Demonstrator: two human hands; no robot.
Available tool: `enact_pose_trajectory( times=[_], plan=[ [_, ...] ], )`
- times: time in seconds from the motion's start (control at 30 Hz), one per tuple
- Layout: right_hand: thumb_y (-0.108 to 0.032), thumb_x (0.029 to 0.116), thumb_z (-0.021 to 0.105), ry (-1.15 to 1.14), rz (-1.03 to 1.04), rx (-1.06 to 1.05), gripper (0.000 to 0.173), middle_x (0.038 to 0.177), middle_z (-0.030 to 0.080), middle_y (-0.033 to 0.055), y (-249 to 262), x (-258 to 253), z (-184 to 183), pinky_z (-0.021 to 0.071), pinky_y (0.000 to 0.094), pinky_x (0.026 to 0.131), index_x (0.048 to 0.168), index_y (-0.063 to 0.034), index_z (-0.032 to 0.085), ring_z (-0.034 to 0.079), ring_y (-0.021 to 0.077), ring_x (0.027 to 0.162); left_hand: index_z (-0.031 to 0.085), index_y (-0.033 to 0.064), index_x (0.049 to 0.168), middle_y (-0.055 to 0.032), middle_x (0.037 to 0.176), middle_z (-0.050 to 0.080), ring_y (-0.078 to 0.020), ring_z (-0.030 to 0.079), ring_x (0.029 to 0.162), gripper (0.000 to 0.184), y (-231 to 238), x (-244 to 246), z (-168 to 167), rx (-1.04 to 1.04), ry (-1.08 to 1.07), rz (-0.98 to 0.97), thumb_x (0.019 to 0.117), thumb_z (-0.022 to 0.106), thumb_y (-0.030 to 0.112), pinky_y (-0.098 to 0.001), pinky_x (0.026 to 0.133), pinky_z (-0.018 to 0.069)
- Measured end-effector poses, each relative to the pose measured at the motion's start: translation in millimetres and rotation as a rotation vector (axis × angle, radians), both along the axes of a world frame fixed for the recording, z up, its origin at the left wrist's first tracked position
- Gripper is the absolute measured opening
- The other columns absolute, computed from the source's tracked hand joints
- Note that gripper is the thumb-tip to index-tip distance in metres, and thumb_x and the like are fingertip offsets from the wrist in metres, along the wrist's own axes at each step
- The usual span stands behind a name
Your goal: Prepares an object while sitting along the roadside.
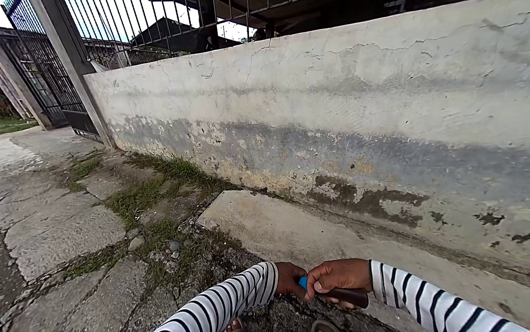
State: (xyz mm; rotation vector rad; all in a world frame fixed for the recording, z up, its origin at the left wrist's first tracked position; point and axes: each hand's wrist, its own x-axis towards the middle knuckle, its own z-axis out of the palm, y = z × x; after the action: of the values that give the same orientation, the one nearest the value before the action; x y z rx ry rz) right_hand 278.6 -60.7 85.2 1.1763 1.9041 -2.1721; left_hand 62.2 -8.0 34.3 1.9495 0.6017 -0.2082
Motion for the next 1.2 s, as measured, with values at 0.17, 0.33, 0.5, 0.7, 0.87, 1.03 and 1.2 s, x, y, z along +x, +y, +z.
enact_pose_trajectory(
  times=[0.17,0.33,0.5,0.7,0.87,1.03,1.2],
  plan=[
    [-0.03,0.1014,0.05,0.011,0.003,-0.011,0.024,0.068,0.056,-0.0028,0.4,1.2,-1.5,0.0455,0.0208,0.047,0.113,-0.016,0.065,0.052,0.006,0.049,0.06,-0.0062,0.13,-0.0201,0.115,0.068,-0.0216,0.065,0.101,0.038,-0.3,0.1,0.0,-0.008,-0.001,0.005,0.0991,0.071,0.013,-0.0438,0.097,0.0512],
    [-0.03,0.101,0.05,0.022,0.005,-0.008,0.024,0.068,0.056,-0.0029,1.1,1.5,-3.2,0.0459,0.0209,0.048,0.113,-0.016,0.065,0.053,0.0057,0.049,0.059,-0.0062,0.13,-0.0196,0.115,0.067,-0.0203,0.064,0.101,0.038,-0.2,0.1,0.5,-0.023,-0.006,0.005,0.0989,0.071,0.012,-0.0423,0.097,0.0511],
    [-0.028,0.1019,0.048,0.002,-0.001,0.01,0.024,0.067,0.055,-0.0037,-1.9,-0.1,0.9,0.0455,0.0212,0.048,0.114,-0.0151,0.065,0.051,0.0054,0.049,0.06,-0.0074,0.127,-0.0201,0.111,0.067,-0.0222,0.064,0.099,0.036,-1.6,0.0,0.1,-0.007,-0.016,0.013,0.0985,0.071,0.012,-0.0443,0.095,0.0513],
    [-0.027,0.1017,0.047,-0.002,-0.005,0.008,0.024,0.066,0.055,-0.0039,-2.2,-0.7,2.1,0.0455,0.021,0.048,0.114,-0.0151,0.065,0.051,0.0054,0.048,0.06,-0.0068,0.128,-0.019,0.112,0.067,-0.0202,0.064,0.098,0.036,-0.1,-0.2,-2.0,-0.027,-0.029,0.006,0.0986,0.071,0.012,-0.0426,0.095,0.0514],
    [-0.027,0.1019,0.048,0.005,-0.001,0.004,0.023,0.067,0.056,-0.0036,-1.8,0.0,1.9,0.046,0.0205,0.048,0.113,-0.0157,0.065,0.052,0.0053,0.049,0.06,-0.0066,0.127,-0.0182,0.111,0.067,-0.0197,0.064,0.098,0.036,0.6,-0.2,-0.9,-0.03,-0.02,0.002,0.0987,0.071,0.013,-0.042,0.095,0.0513],
    [-0.027,0.1017,0.048,0.012,0.006,-0.002,0.024,0.066,0.056,-0.0036,-0.5,0.2,0.8,0.0461,0.0205,0.048,0.113,-0.0155,0.065,0.052,0.0053,0.049,0.06,-0.0069,0.127,-0.0188,0.111,0.067,-0.0203,0.064,0.097,0.036,0.7,0.3,-0.6,-0.009,-0.016,-0.009,0.0987,0.071,0.013,-0.0423,0.095,0.0512],
    [-0.026,0.1006,0.048,0.007,-0.007,0.002,0.024,0.065,0.055,-0.0038,-2.6,-1.3,4.0,0.0453,0.0206,0.048,0.113,-0.0148,0.065,0.052,0.0054,0.048,0.06,-0.007,0.128,-0.0195,0.112,0.067,-0.0209,0.064,0.099,0.037,0.1,0.4,0.5,-0.015,-0.015,-0.002,0.0989,0.07,0.013,-0.043,0.096,0.0509]
  ],
)
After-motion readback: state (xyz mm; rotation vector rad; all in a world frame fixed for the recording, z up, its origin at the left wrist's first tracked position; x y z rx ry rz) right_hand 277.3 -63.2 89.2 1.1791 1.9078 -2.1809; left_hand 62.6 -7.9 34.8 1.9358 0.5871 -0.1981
